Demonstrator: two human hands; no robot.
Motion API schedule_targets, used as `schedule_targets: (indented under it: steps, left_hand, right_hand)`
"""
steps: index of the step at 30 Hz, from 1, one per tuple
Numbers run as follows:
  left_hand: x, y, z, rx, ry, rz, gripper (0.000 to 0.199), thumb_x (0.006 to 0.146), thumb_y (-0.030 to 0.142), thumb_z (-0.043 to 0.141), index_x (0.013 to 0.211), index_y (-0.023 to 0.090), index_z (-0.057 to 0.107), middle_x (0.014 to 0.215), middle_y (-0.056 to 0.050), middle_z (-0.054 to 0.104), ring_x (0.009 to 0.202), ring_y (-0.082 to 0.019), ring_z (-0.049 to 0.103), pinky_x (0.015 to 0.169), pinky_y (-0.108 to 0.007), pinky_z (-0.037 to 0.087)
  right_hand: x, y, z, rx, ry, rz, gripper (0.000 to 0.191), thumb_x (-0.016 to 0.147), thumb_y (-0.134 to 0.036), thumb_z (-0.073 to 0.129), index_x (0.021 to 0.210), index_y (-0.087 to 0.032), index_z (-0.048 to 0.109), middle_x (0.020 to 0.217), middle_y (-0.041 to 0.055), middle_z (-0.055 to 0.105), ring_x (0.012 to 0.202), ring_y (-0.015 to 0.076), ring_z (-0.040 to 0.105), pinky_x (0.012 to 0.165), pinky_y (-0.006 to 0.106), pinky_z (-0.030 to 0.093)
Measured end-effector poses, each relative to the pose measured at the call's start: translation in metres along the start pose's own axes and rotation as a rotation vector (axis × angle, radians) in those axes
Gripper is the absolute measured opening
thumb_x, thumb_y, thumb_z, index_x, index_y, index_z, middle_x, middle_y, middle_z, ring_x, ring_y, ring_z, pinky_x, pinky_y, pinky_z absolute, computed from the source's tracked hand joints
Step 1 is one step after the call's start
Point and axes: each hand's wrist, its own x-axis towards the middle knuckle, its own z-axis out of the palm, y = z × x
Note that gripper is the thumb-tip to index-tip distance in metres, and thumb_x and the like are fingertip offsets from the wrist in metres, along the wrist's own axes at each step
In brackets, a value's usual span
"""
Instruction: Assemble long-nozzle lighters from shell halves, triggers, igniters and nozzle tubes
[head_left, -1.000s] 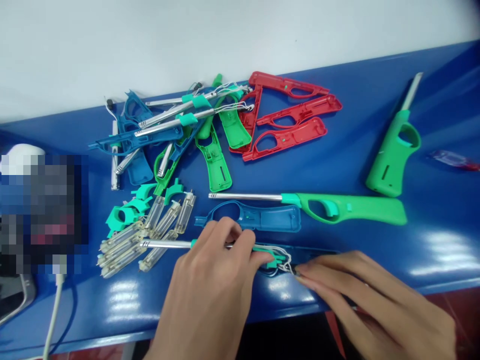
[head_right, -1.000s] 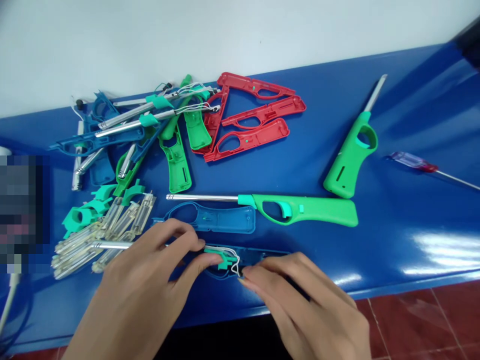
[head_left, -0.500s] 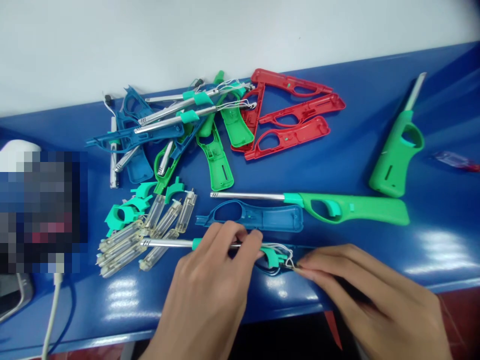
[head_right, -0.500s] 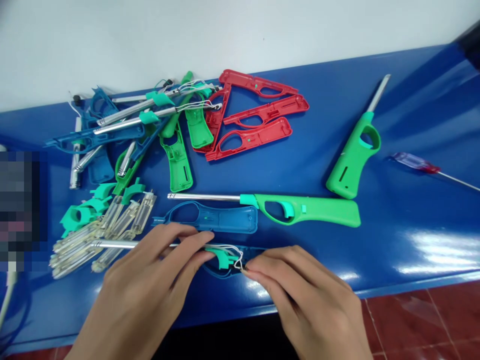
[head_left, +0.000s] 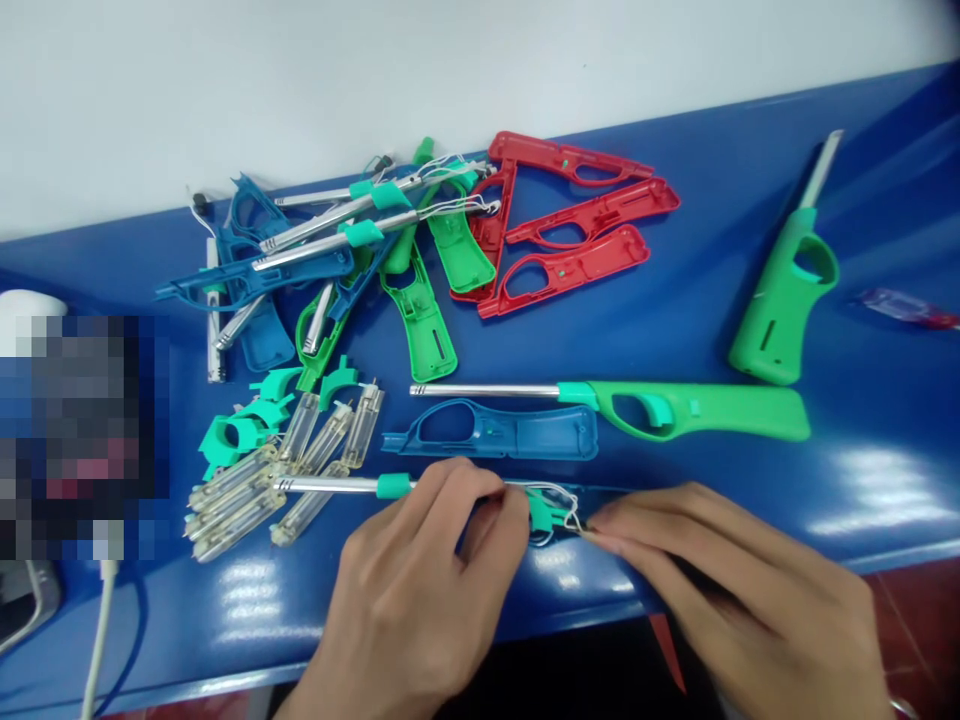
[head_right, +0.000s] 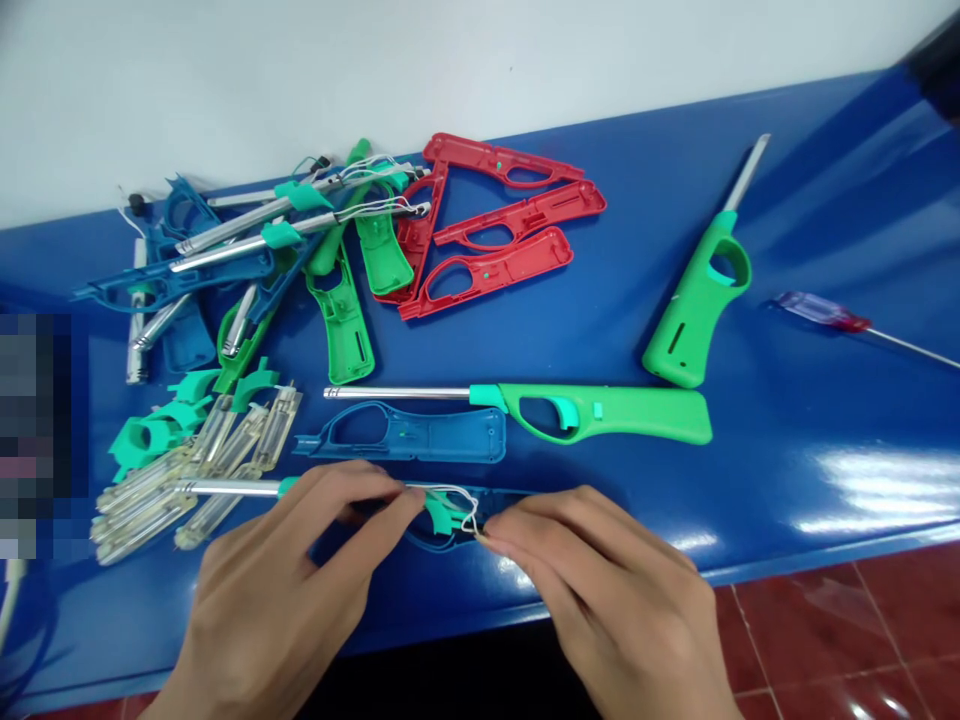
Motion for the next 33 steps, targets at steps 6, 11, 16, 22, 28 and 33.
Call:
schedule_targets:
  steps: [6, 11, 16, 22, 28, 33]
  left_hand:
    - [0.001, -0.007, -0.003, 0.034, 0.03, 0.203, 0.03, 0.107, 0.009, 0.042, 0.105, 0.016, 0.071, 0.086, -0.002, 0.072, 0.084, -0.017, 0.07, 0.068, -0.027, 0.054]
    - [0.0, -0.007, -0.009, 0.11, -0.017, 0.249, 0.035, 0.11, 0.012, 0.036, 0.112, 0.015, 0.07, 0.1, 0.0, 0.077, 0.097, -0.018, 0.074, 0.073, -0.029, 0.058]
    - [-0.001, -0.006, -0.01, 0.134, -0.038, 0.257, 0.035, 0.108, 0.009, 0.035, 0.115, 0.013, 0.07, 0.102, -0.004, 0.076, 0.099, -0.02, 0.075, 0.069, -0.028, 0.06]
    - [-0.008, -0.003, -0.009, 0.125, -0.098, 0.191, 0.034, 0.102, 0.005, 0.044, 0.123, 0.016, 0.07, 0.111, -0.007, 0.075, 0.103, -0.026, 0.075, 0.074, -0.036, 0.064]
    - [-0.012, 0.001, -0.008, 0.123, -0.096, 0.162, 0.026, 0.1, 0.015, 0.059, 0.124, 0.017, 0.07, 0.111, -0.007, 0.075, 0.105, -0.028, 0.075, 0.074, -0.036, 0.066]
    - [-0.007, -0.001, -0.008, 0.104, -0.061, 0.192, 0.024, 0.103, 0.017, 0.055, 0.119, 0.016, 0.072, 0.105, -0.008, 0.076, 0.1, -0.028, 0.077, 0.069, -0.036, 0.065]
  right_hand:
    - [-0.002, 0.002, 0.001, 0.016, 0.0, -0.005, 0.023, 0.102, -0.006, 0.057, 0.111, -0.023, 0.071, 0.106, -0.0019, 0.069, 0.1, 0.0084, 0.064, 0.092, 0.018, 0.053]
    - [-0.001, 0.003, 0.001, 0.018, 0.001, -0.007, 0.024, 0.102, -0.006, 0.057, 0.11, -0.023, 0.072, 0.105, -0.0015, 0.069, 0.099, 0.0091, 0.064, 0.091, 0.019, 0.053]
    - [0.0, 0.002, 0.001, -0.01, 0.023, -0.017, 0.023, 0.102, -0.006, 0.056, 0.106, -0.022, 0.072, 0.101, -0.0013, 0.07, 0.096, 0.0093, 0.065, 0.089, 0.019, 0.054]
    - [0.0, 0.001, 0.001, -0.005, 0.041, -0.012, 0.024, 0.101, -0.003, 0.055, 0.104, -0.021, 0.072, 0.1, -0.0012, 0.071, 0.094, 0.0095, 0.066, 0.087, 0.021, 0.055]
    - [-0.002, 0.002, 0.001, -0.001, 0.027, -0.024, 0.025, 0.1, -0.002, 0.056, 0.107, -0.021, 0.072, 0.104, 0.0002, 0.072, 0.097, 0.012, 0.067, 0.088, 0.024, 0.056]
    - [-0.001, 0.002, 0.0, 0.006, 0.034, -0.009, 0.026, 0.097, -0.001, 0.058, 0.105, -0.021, 0.072, 0.1, 0.0005, 0.072, 0.092, 0.0136, 0.069, 0.083, 0.025, 0.058]
